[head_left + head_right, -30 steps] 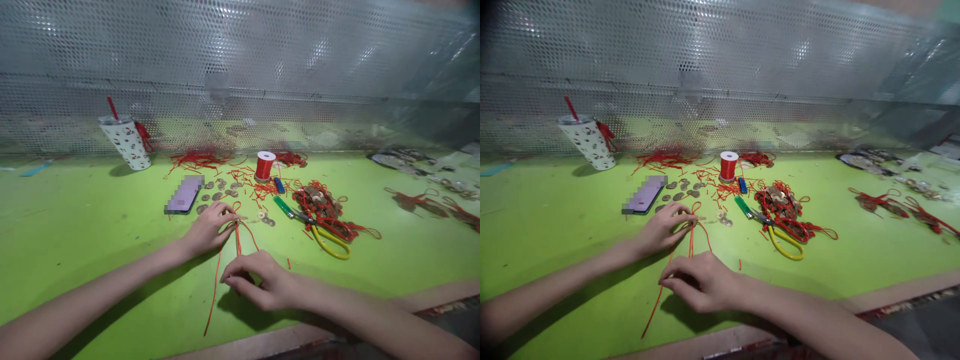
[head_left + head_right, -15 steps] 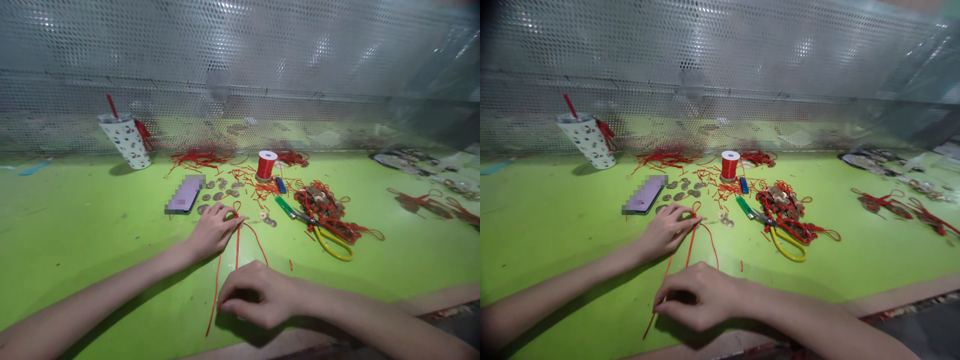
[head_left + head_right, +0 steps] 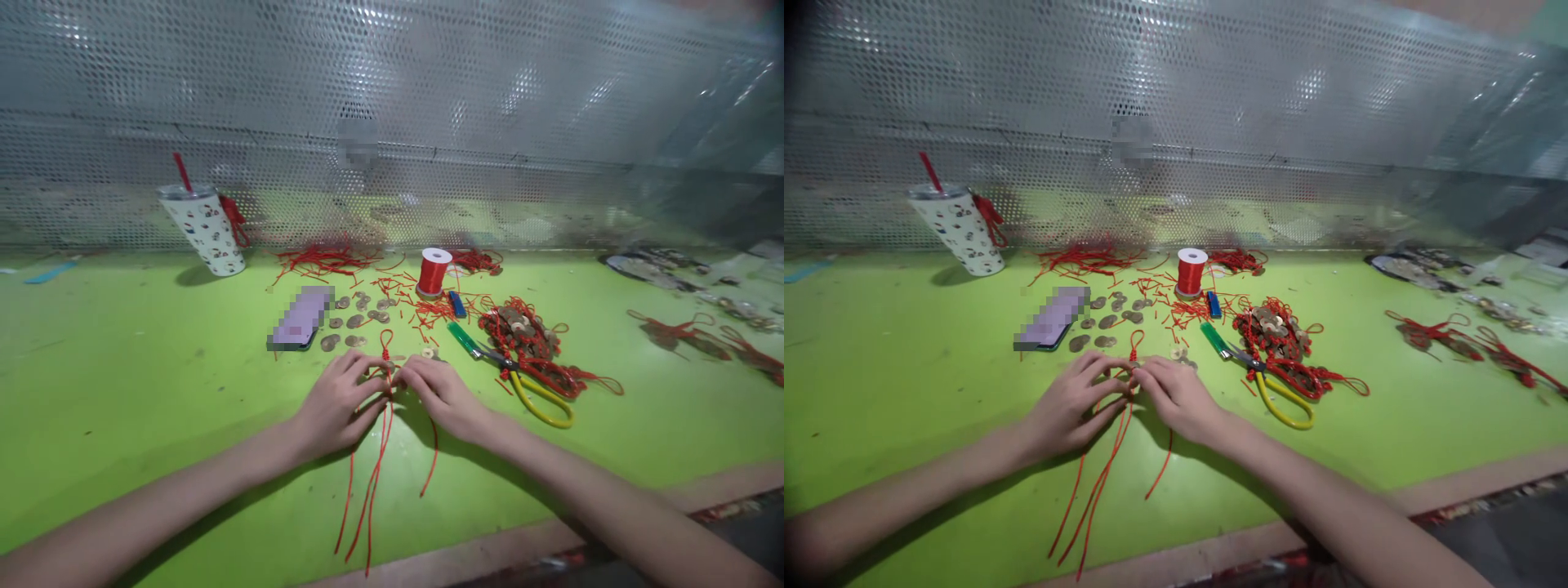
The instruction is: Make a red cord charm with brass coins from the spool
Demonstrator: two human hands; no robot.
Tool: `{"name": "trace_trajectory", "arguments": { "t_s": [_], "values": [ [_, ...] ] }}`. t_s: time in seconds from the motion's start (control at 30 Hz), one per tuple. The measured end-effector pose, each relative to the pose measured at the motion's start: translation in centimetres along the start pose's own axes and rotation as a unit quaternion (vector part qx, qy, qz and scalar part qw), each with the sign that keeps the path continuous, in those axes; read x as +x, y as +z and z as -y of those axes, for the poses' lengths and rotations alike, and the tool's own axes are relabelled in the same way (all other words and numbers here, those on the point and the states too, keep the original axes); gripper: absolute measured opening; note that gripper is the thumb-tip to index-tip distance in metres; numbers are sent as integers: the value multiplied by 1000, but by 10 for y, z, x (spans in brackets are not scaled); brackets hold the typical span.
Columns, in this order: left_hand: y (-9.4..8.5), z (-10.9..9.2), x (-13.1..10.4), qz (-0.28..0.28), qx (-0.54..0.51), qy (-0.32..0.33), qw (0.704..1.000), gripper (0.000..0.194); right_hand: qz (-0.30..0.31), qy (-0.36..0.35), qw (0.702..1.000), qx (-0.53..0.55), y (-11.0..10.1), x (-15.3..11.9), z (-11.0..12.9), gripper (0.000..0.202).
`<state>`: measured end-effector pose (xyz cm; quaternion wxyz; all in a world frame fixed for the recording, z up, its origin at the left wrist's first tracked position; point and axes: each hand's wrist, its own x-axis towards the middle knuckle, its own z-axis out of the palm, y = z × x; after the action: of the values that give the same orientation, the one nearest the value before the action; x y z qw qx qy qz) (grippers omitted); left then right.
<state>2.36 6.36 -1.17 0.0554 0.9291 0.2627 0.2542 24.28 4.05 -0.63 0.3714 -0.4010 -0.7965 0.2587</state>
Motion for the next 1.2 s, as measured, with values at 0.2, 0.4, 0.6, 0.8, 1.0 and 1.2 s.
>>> {"name": "trace_trajectory", "arguments": {
  "t_s": [0.2, 0.4, 0.6, 0.8, 1.0, 1.2],
  "values": [
    [-1, -1, -2, 9, -4, -10, 1000, 17, 56, -34, 996, -53, 2, -1, -4, 35],
    [-4, -6, -3, 8, -34, -18, 999, 17, 95, -76, 989, -89, 0, -2, -3, 35],
    [-15, -15, -21, 11, -86, -26, 996, 15, 121, -72, 983, -115, -11, -1, -3, 38],
    [-35, -32, -43, 71, -154, -41, 985, 15, 148, -61, 980, -119, -13, -16, 14, 32],
    [-48, -42, -54, 85, -189, -32, 978, 15, 174, -42, 980, -83, -8, -36, 28, 34],
    [-50, -39, -53, 63, -188, -33, 980, 19, 74, 60, 972, -214, -7, -44, 35, 24]
  ]
}}
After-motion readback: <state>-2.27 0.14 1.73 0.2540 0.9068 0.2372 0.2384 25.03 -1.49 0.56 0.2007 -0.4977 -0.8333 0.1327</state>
